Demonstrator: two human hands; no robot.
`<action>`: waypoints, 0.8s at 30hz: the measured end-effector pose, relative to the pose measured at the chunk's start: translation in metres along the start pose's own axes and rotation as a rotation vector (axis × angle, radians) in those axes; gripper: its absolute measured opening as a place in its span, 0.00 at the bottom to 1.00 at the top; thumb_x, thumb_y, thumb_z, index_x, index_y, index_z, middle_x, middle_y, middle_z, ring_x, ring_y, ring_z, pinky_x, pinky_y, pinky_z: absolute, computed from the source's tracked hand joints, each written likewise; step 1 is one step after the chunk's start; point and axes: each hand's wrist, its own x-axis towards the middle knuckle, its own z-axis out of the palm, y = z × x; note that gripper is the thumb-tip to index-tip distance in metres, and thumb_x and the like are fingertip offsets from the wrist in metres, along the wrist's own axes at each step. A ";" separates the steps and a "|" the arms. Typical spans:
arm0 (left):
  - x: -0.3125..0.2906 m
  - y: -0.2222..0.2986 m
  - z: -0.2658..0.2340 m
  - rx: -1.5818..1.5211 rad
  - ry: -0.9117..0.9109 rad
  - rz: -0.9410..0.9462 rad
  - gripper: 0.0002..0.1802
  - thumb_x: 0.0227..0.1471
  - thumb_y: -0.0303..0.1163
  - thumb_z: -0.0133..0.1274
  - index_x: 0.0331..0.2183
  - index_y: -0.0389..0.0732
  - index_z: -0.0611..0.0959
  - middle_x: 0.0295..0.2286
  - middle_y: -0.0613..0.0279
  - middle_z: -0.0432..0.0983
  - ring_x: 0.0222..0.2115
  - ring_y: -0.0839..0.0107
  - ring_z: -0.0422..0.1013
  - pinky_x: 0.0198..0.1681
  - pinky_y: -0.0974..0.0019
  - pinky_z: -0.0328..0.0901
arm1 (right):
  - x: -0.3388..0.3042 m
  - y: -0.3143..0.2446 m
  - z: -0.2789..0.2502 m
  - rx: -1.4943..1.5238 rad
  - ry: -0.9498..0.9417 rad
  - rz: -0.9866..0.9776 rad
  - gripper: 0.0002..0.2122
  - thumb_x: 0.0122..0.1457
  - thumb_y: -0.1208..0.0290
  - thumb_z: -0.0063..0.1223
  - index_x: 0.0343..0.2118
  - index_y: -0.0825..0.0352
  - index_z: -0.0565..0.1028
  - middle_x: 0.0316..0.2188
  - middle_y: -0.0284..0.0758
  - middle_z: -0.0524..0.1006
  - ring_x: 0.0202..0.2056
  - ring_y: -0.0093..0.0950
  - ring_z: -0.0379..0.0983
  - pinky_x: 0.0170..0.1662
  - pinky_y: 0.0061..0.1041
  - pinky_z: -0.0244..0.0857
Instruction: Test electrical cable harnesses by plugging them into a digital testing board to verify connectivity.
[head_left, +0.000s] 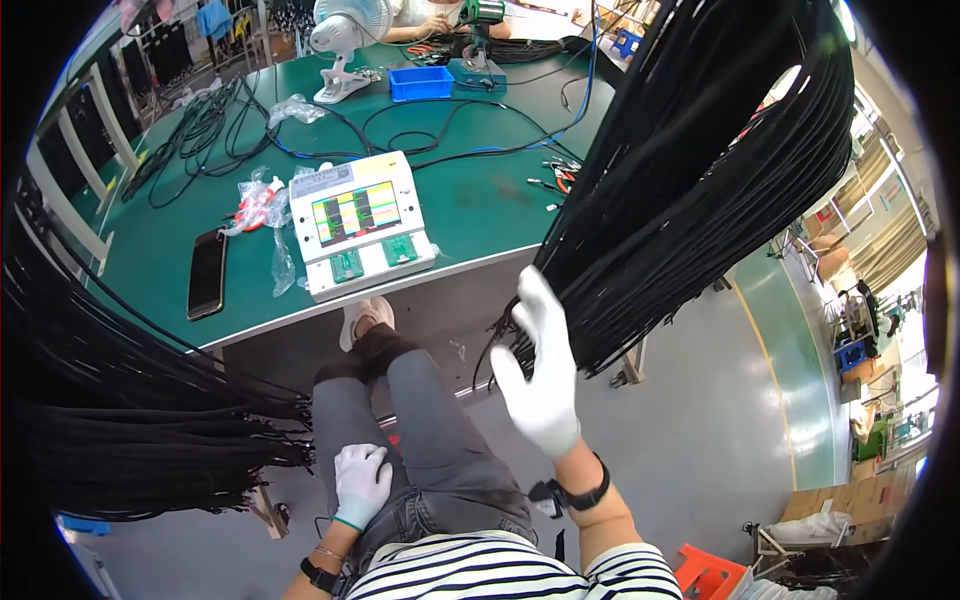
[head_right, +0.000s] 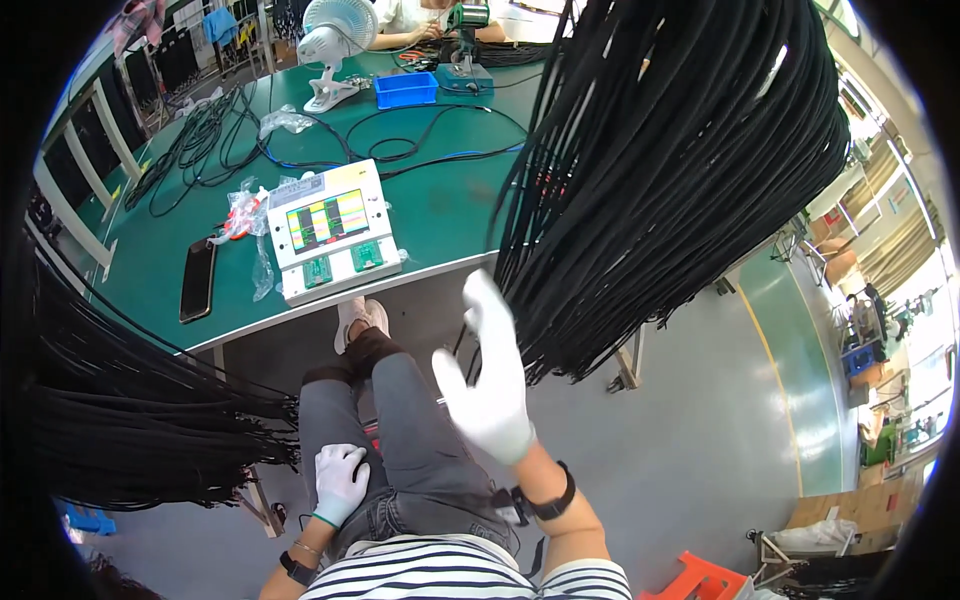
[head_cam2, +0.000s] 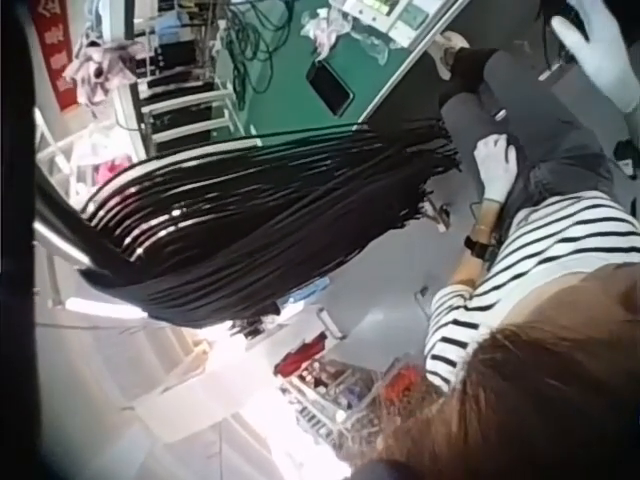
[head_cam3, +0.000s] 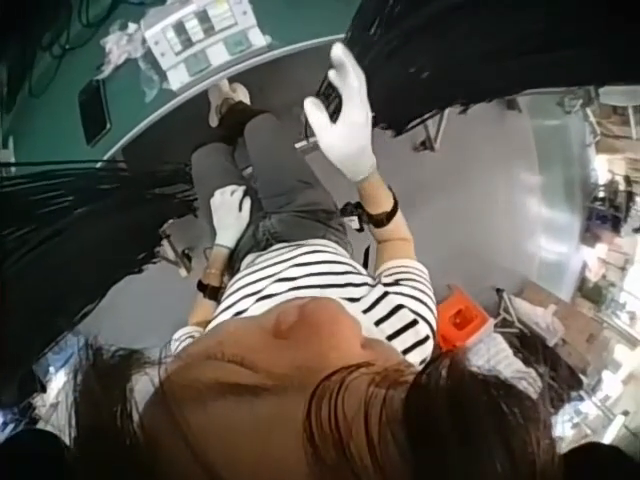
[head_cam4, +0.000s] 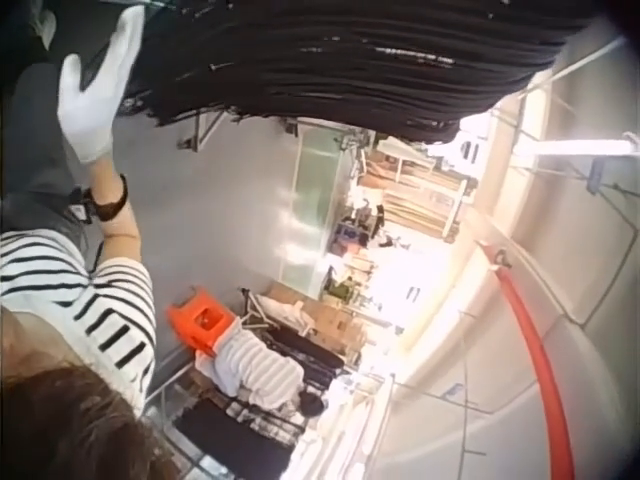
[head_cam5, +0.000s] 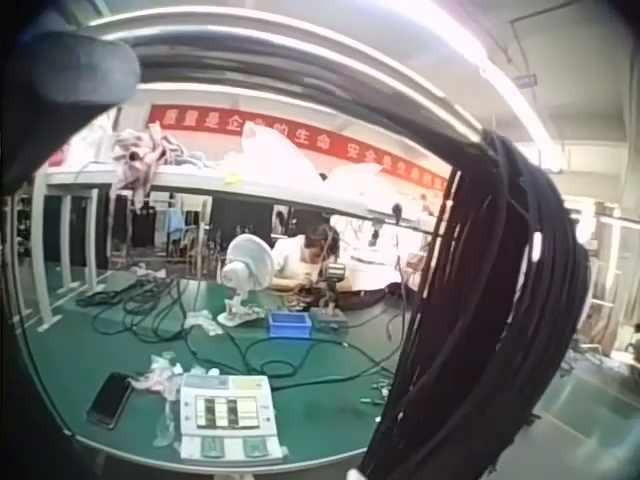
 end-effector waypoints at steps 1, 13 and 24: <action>0.000 -0.002 0.002 -0.015 0.009 0.012 0.14 0.44 0.34 0.57 0.36 0.41 0.84 0.35 0.61 0.75 0.42 0.59 0.67 0.46 0.56 0.60 | 0.006 0.013 0.010 -0.190 0.008 0.012 0.24 0.57 0.79 0.47 0.58 0.75 0.62 0.59 0.44 0.64 0.59 0.36 0.62 0.62 0.32 0.56; 0.002 -0.011 0.000 -0.067 0.043 -0.031 0.13 0.45 0.35 0.56 0.35 0.41 0.84 0.34 0.62 0.75 0.41 0.60 0.67 0.46 0.56 0.60 | 0.050 0.151 -0.043 0.004 0.212 0.288 0.26 0.54 0.80 0.50 0.57 0.74 0.62 0.53 0.40 0.69 0.54 0.30 0.65 0.58 0.27 0.58; 0.003 -0.012 0.003 -0.057 0.080 -0.027 0.12 0.45 0.35 0.56 0.34 0.41 0.84 0.33 0.62 0.75 0.40 0.61 0.67 0.44 0.57 0.60 | 0.035 0.120 -0.060 0.229 -0.211 0.389 0.23 0.51 0.78 0.53 0.52 0.73 0.68 0.40 0.31 0.73 0.41 0.22 0.68 0.47 0.23 0.64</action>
